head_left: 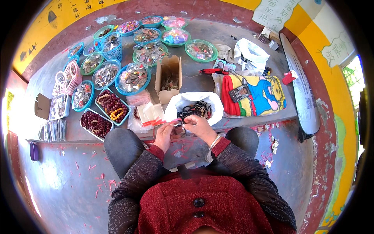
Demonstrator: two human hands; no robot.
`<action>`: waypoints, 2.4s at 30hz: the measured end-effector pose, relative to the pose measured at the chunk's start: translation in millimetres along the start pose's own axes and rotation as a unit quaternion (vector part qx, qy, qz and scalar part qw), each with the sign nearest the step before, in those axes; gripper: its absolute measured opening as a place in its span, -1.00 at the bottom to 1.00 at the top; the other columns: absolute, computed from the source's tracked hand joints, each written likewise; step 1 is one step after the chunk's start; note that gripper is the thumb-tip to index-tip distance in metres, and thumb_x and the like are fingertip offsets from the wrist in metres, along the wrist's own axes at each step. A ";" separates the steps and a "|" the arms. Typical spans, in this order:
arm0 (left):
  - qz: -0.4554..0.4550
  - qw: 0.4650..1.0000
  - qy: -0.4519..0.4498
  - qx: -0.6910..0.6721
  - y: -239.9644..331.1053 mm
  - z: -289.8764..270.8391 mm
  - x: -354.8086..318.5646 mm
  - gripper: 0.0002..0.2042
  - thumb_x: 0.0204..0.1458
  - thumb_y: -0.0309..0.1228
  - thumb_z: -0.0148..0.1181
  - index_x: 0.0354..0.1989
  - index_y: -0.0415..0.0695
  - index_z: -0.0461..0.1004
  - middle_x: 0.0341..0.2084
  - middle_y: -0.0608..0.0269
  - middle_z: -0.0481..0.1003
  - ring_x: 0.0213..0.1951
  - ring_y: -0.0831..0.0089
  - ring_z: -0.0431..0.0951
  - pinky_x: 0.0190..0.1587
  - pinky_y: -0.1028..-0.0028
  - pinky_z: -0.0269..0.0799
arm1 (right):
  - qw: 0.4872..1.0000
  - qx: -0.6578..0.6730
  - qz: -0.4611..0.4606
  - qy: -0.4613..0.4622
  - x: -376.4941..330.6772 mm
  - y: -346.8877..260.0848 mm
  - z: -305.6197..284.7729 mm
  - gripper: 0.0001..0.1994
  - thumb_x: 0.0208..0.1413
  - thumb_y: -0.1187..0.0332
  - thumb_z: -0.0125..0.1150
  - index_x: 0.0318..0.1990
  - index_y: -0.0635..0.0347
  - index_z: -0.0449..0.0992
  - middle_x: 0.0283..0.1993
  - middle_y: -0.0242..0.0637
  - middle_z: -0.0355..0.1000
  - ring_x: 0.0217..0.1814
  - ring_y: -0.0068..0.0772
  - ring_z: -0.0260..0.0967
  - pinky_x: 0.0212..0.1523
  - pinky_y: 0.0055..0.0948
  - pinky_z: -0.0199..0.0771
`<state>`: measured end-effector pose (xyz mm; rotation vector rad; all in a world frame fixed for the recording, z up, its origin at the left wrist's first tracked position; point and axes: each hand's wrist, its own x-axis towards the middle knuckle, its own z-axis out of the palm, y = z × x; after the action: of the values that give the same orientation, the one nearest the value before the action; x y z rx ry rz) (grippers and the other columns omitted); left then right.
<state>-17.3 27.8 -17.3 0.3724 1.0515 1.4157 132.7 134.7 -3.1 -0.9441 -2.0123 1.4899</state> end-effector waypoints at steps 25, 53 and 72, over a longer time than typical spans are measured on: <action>-0.038 0.996 -0.014 -0.076 -2.3 -5.3 2.7 -0.80 0.13 -0.43 -0.05 -0.16 -0.26 0.40 -0.27 0.16 0.50 -0.35 0.52 0.52 -0.40 0.60 0.51 | 0.966 0.213 0.149 0.003 -1.0 -18.2 3.7 -0.85 0.10 0.38 0.06 -0.32 0.28 0.50 -0.48 -0.46 0.39 -0.47 -0.69 0.31 -0.51 -0.68 0.39; -0.018 0.990 -0.011 -0.139 5.1 -0.2 1.2 -0.83 0.08 -0.56 -0.03 -0.18 -0.29 0.44 -0.25 0.13 0.49 -0.29 0.48 0.52 -0.24 0.59 0.50 | 0.979 0.180 0.091 -0.019 -3.1 -9.4 7.5 -0.81 0.11 0.39 0.05 -0.28 0.39 0.48 -0.42 -0.35 0.44 -0.45 -0.64 0.37 -0.43 -0.64 0.44; 0.002 0.997 -0.021 -0.072 -0.9 -2.9 2.7 -0.76 0.16 -0.43 -0.13 -0.10 -0.31 0.37 -0.19 0.15 0.46 -0.22 0.47 0.51 -0.22 0.61 0.42 | 0.976 -0.123 -0.128 0.130 -5.4 -25.2 5.8 -0.91 -0.04 0.46 0.10 -0.34 0.19 0.48 -0.40 -0.18 0.40 -0.37 -0.18 0.38 -0.35 -0.37 0.39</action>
<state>-19.5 29.0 -20.5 0.2976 0.9099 1.4708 125.7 122.5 19.3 -0.8827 -2.0595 0.9457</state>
